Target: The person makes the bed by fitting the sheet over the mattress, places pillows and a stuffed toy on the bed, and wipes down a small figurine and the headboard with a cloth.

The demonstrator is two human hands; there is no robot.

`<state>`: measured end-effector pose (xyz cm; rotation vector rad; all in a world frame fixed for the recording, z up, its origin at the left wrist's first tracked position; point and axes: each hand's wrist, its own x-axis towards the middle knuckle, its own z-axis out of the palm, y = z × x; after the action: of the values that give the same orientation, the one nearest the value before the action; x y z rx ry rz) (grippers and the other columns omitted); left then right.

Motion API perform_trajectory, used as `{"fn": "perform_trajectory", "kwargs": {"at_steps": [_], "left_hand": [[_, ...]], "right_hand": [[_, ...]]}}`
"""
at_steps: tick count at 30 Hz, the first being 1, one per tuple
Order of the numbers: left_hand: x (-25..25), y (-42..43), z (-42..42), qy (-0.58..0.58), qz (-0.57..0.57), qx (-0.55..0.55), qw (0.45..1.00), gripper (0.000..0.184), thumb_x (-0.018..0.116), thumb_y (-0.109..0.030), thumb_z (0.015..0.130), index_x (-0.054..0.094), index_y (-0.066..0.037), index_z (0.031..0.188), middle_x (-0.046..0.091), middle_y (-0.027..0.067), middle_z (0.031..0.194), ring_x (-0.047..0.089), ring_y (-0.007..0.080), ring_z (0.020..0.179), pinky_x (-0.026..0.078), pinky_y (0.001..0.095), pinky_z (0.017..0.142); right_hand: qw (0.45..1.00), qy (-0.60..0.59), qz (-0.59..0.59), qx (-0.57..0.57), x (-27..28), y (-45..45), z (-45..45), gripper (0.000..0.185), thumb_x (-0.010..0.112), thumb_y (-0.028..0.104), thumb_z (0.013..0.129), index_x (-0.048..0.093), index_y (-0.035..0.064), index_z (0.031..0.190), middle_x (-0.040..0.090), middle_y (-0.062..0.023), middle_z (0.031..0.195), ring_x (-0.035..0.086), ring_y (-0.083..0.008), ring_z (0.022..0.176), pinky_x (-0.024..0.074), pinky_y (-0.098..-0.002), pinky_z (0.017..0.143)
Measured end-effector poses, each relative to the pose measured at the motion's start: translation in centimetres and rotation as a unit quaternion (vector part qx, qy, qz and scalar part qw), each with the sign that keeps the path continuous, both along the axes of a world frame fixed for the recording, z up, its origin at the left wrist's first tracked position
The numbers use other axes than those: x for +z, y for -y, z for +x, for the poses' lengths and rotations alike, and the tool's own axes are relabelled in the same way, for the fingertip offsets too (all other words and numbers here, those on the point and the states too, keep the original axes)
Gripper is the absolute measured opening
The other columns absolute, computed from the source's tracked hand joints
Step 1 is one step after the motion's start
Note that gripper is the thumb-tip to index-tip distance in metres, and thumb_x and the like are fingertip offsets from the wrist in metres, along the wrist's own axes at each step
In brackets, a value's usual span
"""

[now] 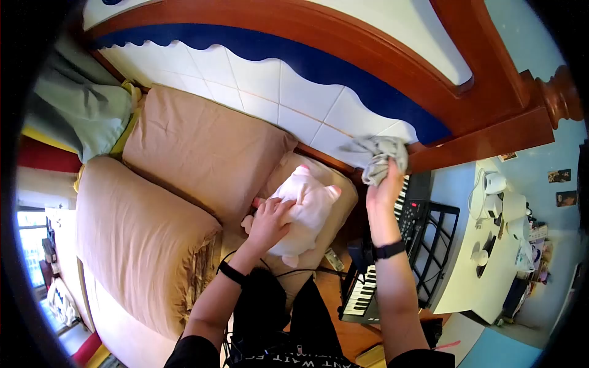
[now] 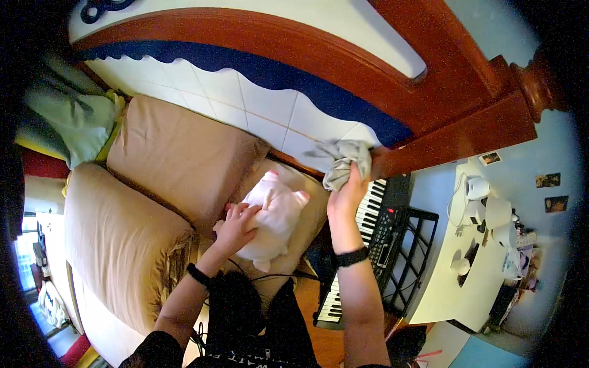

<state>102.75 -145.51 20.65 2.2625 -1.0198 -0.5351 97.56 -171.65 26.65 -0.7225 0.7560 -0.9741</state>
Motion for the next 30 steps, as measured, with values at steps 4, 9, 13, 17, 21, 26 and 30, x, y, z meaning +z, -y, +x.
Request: {"fn": "perform_trajectory", "kwargs": {"at_steps": [4,9,13,17,21,26,30], "left_hand": [[-1.3,1.7,-0.1,0.048,-0.021,-0.039,0.998,0.061,0.065,-0.013,0.067,0.047,-0.023,0.124,0.044,0.0138,0.120,0.041,0.0372,0.113,0.042,0.0429,0.091],[-1.4,3.0,-0.9,0.088,0.035,-0.026,0.995,0.064,0.066,-0.014,0.068,0.044,-0.025,0.126,0.044,0.0132,0.121,0.041,0.0382,0.112,0.046,0.0425,0.089],[-1.5,2.6,-0.7,0.065,0.010,-0.021,0.998,0.064,0.066,-0.013,0.068,0.044,-0.027,0.127,0.044,0.0132,0.122,0.041,0.0392,0.112,0.044,0.0431,0.090],[-1.8,1.4,-0.7,0.054,0.012,-0.021,0.998,0.065,0.066,-0.012,0.068,0.043,-0.027,0.127,0.043,0.0130,0.123,0.041,0.0393,0.111,0.041,0.0447,0.093],[-1.2,1.3,-1.1,0.049,0.029,-0.013,0.998,0.065,0.066,-0.013,0.069,0.043,-0.028,0.128,0.042,0.0131,0.125,0.041,0.0392,0.111,0.040,0.0449,0.095],[-1.2,0.8,-1.4,0.055,0.010,-0.002,0.998,0.066,0.067,-0.013,0.069,0.043,-0.029,0.128,0.042,0.0128,0.124,0.040,0.0388,0.112,0.040,0.0444,0.095],[-1.1,0.7,-1.2,0.062,0.006,0.000,0.998,0.065,0.067,-0.013,0.068,0.045,-0.028,0.127,0.043,0.0122,0.123,0.040,0.0383,0.113,0.040,0.0434,0.094]], "right_hand": [[0.999,0.016,0.012,-0.029,0.1,-0.1,1.7,0.025,0.052,0.013,0.089,0.050,0.0043,0.112,0.056,-0.0068,0.106,0.057,-0.0183,0.092,0.0474,-0.0310,0.078],[0.985,0.074,0.125,0.090,-9.0,1.9,3.0,0.007,0.059,0.015,0.086,0.059,0.0118,0.092,0.059,0.0019,0.080,0.055,-0.0103,0.065,0.0406,-0.0223,0.045],[0.976,0.130,0.112,0.137,-2.7,2.4,2.2,0.005,0.057,0.011,0.086,0.059,0.0101,0.090,0.059,0.0016,0.079,0.055,-0.0101,0.066,0.0440,-0.0226,0.055],[0.990,0.076,0.122,0.006,4.2,1.0,2.1,0.013,0.049,0.013,0.091,0.056,0.0085,0.101,0.061,-0.0018,0.090,0.058,-0.0131,0.072,0.0463,-0.0238,0.064],[0.990,-0.104,-0.022,0.092,3.3,-1.3,-2.0,0.035,0.058,0.012,0.086,0.048,0.0023,0.118,0.054,-0.0085,0.114,0.052,-0.0186,0.105,0.0433,-0.0328,0.090],[0.847,-0.398,-0.244,0.256,4.4,-0.7,-7.5,0.053,0.061,0.001,0.077,0.040,0.0050,0.125,0.057,-0.0119,0.109,0.057,-0.0232,0.100,0.0461,-0.0325,0.085],[0.457,-0.411,-0.759,0.216,14.3,-0.7,-5.8,0.050,0.057,-0.002,0.070,0.051,0.0142,0.117,0.053,-0.0124,0.117,0.056,-0.0281,0.096,0.0498,-0.0338,0.071]]}}
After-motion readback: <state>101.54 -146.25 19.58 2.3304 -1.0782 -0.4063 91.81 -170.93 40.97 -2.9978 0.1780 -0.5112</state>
